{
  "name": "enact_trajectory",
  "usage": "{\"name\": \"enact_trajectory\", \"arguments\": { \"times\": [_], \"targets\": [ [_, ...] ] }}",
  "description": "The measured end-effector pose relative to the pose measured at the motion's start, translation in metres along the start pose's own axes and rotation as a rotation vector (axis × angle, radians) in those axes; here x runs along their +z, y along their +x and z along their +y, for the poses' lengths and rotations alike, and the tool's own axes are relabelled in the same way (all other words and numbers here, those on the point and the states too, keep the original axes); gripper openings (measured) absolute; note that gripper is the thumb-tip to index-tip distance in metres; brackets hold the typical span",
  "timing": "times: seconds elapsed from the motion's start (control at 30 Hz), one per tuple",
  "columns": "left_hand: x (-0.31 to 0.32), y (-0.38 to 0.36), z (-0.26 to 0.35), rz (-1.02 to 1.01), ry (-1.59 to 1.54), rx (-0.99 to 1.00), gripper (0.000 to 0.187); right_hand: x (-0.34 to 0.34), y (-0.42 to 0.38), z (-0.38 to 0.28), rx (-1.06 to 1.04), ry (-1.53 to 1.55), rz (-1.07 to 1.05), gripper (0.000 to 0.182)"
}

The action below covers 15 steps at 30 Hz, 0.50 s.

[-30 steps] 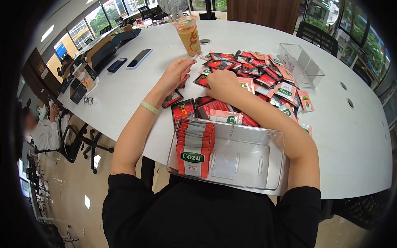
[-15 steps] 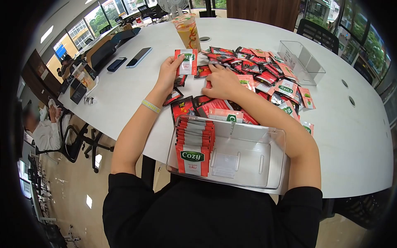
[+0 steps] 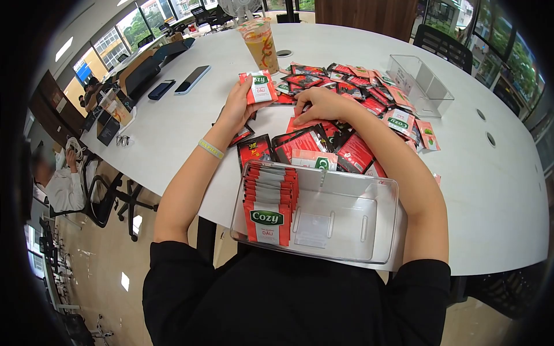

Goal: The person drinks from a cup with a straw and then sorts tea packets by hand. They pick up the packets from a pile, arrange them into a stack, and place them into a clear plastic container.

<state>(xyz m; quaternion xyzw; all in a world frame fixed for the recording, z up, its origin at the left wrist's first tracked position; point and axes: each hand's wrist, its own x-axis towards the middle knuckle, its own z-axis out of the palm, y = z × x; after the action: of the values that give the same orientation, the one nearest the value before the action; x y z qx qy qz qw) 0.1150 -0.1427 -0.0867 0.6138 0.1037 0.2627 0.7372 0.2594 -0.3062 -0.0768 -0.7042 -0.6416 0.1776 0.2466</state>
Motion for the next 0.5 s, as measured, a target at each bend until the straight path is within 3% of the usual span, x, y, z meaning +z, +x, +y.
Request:
{"name": "enact_trajectory", "arguments": {
  "times": [0.13,0.23,0.3,0.5],
  "targets": [
    [0.001,0.0,-0.003,-0.01,0.0,-0.006,0.041,-0.003,0.0,-0.009,0.102,-0.031,-0.04,0.029],
    [0.001,-0.003,-0.001,-0.072,-0.033,0.008,0.045,-0.009,-0.006,-0.008,0.054,-0.013,-0.107,0.039],
    [0.0,-0.004,0.001,-0.08,-0.057,-0.014,0.047,-0.013,-0.012,-0.003,0.001,0.003,-0.125,0.055],
    [0.001,-0.004,-0.001,-0.075,-0.08,-0.033,0.048,-0.013,-0.01,-0.002,-0.019,-0.147,-0.203,0.065]
  ]
}}
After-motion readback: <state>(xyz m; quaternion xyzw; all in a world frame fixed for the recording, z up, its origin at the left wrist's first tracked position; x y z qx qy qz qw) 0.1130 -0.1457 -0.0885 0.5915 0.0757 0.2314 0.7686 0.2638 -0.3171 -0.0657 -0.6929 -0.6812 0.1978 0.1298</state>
